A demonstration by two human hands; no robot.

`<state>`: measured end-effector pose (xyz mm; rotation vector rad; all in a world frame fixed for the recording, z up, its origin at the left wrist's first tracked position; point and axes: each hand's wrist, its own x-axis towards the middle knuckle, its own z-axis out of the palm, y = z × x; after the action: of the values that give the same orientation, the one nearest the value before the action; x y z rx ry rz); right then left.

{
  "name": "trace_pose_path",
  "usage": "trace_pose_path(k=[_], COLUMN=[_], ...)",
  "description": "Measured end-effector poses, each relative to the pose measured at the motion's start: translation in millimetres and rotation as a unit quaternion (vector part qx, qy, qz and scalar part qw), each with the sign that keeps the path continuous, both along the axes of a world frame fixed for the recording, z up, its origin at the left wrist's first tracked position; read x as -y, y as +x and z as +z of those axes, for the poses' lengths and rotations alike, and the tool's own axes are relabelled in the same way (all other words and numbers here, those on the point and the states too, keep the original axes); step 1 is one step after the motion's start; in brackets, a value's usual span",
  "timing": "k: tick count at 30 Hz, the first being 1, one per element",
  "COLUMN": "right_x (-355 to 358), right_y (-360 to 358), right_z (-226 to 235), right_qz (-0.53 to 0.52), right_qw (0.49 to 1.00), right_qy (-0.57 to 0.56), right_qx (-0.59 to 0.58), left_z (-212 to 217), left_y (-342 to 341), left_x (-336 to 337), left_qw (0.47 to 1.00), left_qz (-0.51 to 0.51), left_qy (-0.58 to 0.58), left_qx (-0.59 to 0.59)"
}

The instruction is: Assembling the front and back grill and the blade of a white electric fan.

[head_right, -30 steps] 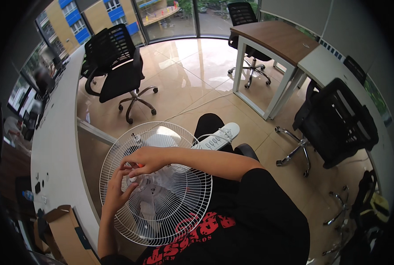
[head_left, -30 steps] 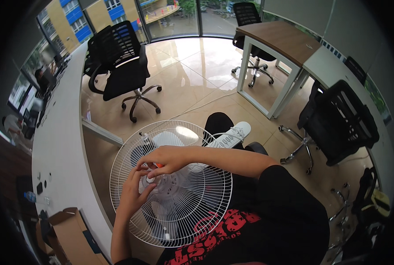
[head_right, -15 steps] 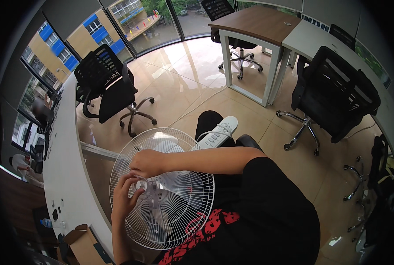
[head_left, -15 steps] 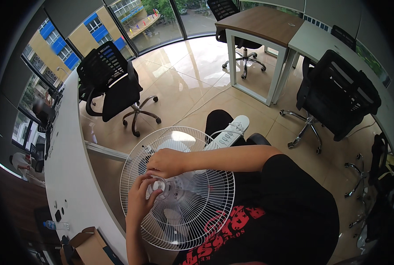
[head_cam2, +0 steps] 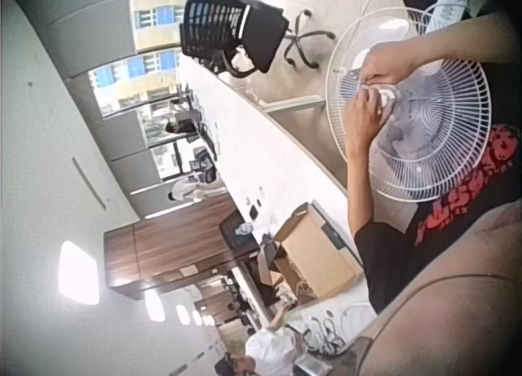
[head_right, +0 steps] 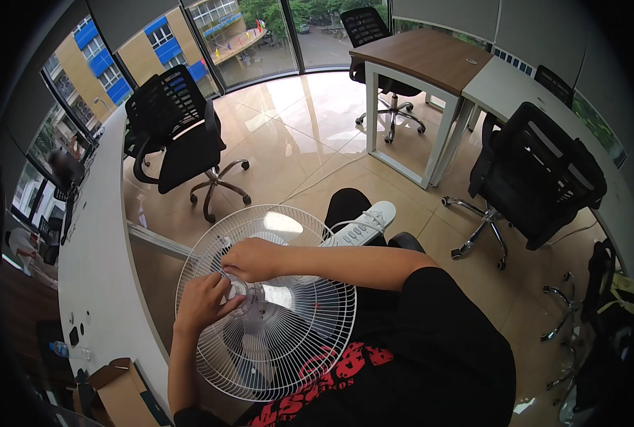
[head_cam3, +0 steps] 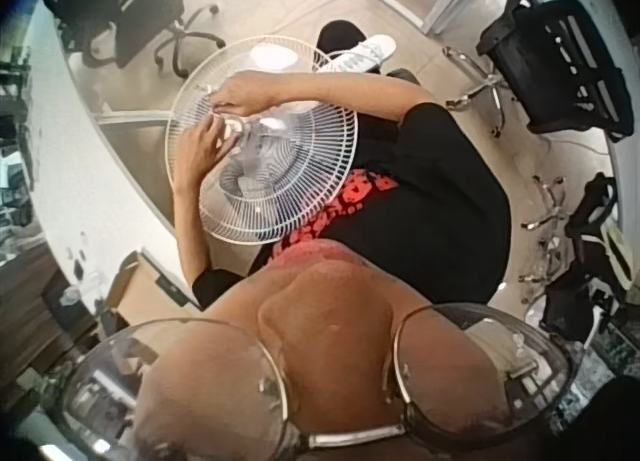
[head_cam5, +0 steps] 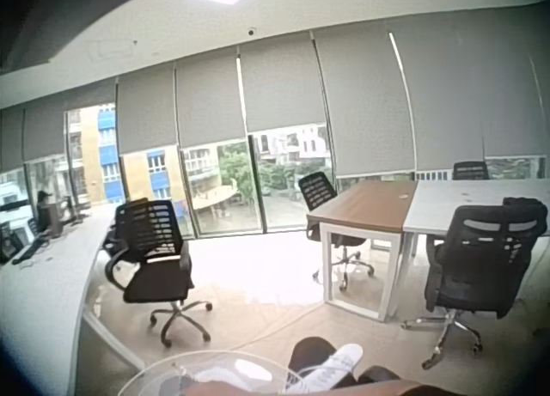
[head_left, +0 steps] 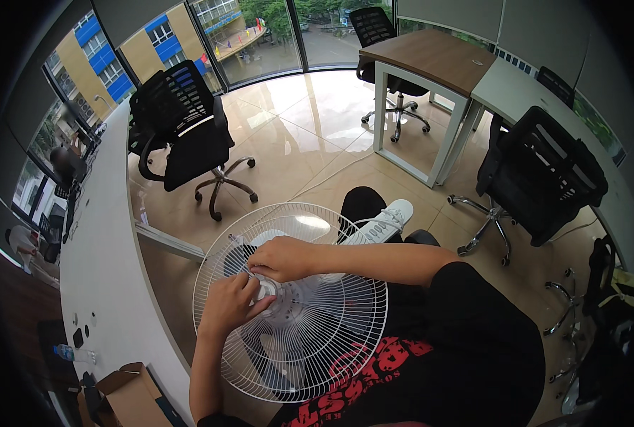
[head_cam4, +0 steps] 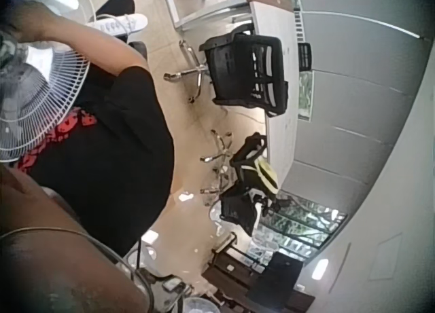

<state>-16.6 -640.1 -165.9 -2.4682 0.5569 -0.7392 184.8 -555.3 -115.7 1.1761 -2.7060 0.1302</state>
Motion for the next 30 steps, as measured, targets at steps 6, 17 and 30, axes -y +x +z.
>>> trace_pose_path(k=[6,17,30], right_x=[4.3,2.6,1.2], right_y=[-7.5,-12.4,-9.8], right_z=[6.4,17.8,16.7], right_qz=[0.0,-0.019,-0.018], right_qw=[1.0,0.999,1.0], right_qy=[0.01,0.029,0.016], right_qx=[-0.026,-0.032,-0.02], left_z=[-9.7,-15.5,-9.1], left_y=[-4.8,-12.2,1.2], left_x=[0.2,-4.2,0.6], left_qw=[0.995,0.987,0.999], left_qz=[0.058,0.112,0.024], left_qy=[0.03,0.019,-0.027], left_qx=[-0.08,-0.117,-0.034])
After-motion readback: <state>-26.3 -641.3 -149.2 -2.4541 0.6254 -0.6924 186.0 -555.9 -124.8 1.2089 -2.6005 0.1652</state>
